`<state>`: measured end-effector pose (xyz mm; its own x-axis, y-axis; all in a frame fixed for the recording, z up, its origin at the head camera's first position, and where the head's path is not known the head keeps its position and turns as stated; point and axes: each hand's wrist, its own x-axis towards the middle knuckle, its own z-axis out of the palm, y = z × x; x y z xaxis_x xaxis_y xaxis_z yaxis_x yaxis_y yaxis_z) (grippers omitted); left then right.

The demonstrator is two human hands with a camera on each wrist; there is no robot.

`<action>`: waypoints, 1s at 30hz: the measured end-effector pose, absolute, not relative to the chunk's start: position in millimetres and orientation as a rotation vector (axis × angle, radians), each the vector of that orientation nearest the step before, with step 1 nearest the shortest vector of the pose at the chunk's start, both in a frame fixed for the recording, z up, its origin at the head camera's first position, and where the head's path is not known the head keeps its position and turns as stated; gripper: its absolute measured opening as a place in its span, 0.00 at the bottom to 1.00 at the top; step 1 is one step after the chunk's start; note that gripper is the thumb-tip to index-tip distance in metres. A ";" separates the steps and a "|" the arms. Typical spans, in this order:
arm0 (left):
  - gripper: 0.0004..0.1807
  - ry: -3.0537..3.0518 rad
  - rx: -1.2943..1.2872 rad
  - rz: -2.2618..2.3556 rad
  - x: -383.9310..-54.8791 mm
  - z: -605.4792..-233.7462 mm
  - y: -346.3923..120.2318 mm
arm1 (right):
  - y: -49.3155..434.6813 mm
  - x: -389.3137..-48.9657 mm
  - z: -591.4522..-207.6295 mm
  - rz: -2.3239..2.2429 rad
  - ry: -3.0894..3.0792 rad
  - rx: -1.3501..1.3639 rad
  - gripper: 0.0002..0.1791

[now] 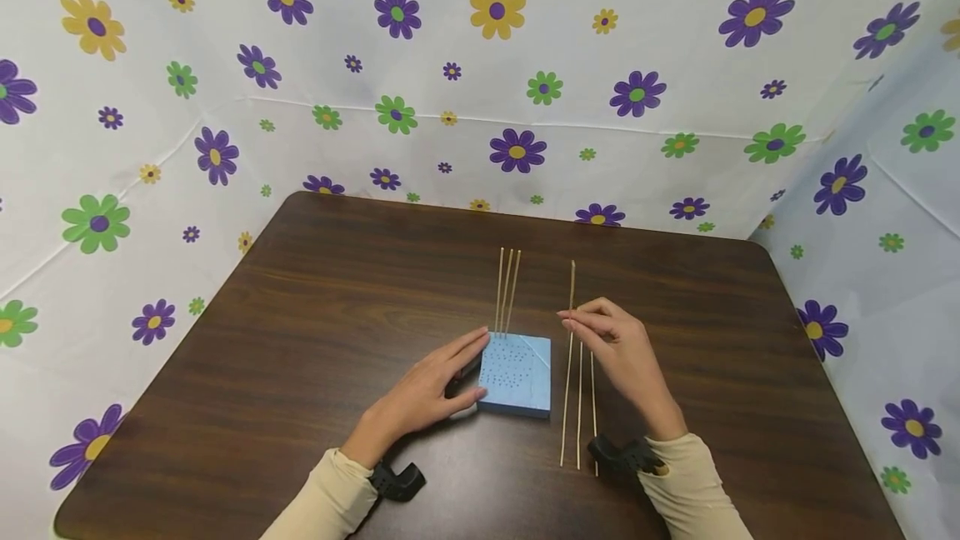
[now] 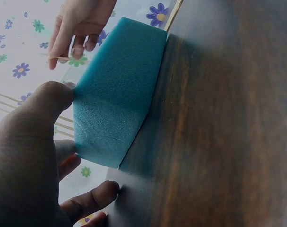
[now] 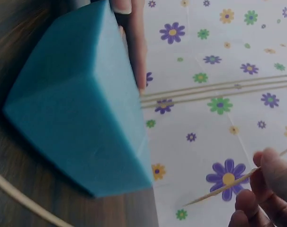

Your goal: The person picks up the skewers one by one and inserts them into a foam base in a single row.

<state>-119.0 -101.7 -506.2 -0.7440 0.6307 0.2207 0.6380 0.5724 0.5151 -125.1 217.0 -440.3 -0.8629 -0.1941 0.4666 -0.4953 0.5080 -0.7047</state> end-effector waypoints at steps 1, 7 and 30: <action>0.43 -2.778 -1.119 -0.921 -118.7 -506.4 -101.8 | 214.9 -126.5 -439.7 1.283 -2.445 0.551 0.13; 0.43 -2.794 -1.105 -0.932 -117.8 -507.4 -103.1 | 198.7 -133.5 -433.2 1.312 -2.552 0.396 0.07; 0.43 -2.793 -1.123 -0.910 -120.4 -504.1 -103.0 | 157.7 -148.5 -429.8 1.170 -2.623 0.530 0.07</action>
<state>-120.4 -103.0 -504.1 -0.7451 0.6349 0.2040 0.6332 0.5775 0.5154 -148.5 157.7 -429.8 -0.9107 -0.2341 0.3403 -0.4096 0.6181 -0.6710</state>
